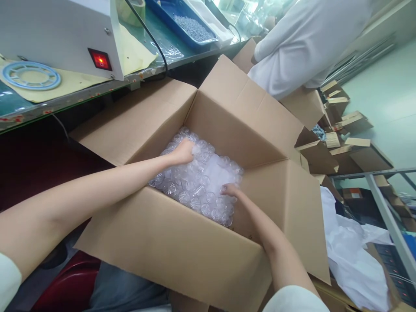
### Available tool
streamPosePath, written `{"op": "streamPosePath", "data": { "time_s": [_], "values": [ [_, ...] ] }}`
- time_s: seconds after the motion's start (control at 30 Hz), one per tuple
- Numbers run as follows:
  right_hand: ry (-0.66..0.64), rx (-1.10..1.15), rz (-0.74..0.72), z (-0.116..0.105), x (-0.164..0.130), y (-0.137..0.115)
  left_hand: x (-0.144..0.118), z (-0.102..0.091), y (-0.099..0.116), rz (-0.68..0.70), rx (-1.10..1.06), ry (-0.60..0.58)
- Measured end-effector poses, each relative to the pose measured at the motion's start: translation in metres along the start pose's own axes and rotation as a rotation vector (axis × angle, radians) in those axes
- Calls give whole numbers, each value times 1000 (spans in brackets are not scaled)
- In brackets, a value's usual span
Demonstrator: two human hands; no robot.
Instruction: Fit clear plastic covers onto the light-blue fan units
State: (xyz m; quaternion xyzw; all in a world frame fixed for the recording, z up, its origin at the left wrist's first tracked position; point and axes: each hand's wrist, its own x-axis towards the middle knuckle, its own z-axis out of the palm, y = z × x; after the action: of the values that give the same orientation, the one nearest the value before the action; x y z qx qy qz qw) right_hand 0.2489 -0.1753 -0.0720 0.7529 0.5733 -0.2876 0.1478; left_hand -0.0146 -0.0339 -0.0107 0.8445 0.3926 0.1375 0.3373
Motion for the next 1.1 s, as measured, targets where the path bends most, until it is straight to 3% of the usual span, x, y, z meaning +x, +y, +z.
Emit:
{"op": "streamPosePath", "data": {
  "time_s": [0.1,0.2,0.4,0.5,0.6,0.73,0.9,1.1],
  "values": [
    [25,133,34,5,-3,7,-2,3,0,6,-24,-40],
    [89,298,-13,-2,0,-5,-6,6,3,36,-53,-139],
    [134,678,-278,-33,10,-72,-15,12,10,104,-155,-351],
    [155,771,-318,-45,19,-94,-17,12,9,73,-187,-340],
    [157,762,-233,-41,30,-92,-17,9,5,-32,-151,-192],
    [114,643,-85,-13,39,-70,-16,7,-1,-129,-61,-93],
    [114,545,-36,12,37,-53,-16,10,-2,-112,-14,-164],
    [152,604,-196,-11,18,-63,-17,13,10,8,-58,-269]
  ]
}}
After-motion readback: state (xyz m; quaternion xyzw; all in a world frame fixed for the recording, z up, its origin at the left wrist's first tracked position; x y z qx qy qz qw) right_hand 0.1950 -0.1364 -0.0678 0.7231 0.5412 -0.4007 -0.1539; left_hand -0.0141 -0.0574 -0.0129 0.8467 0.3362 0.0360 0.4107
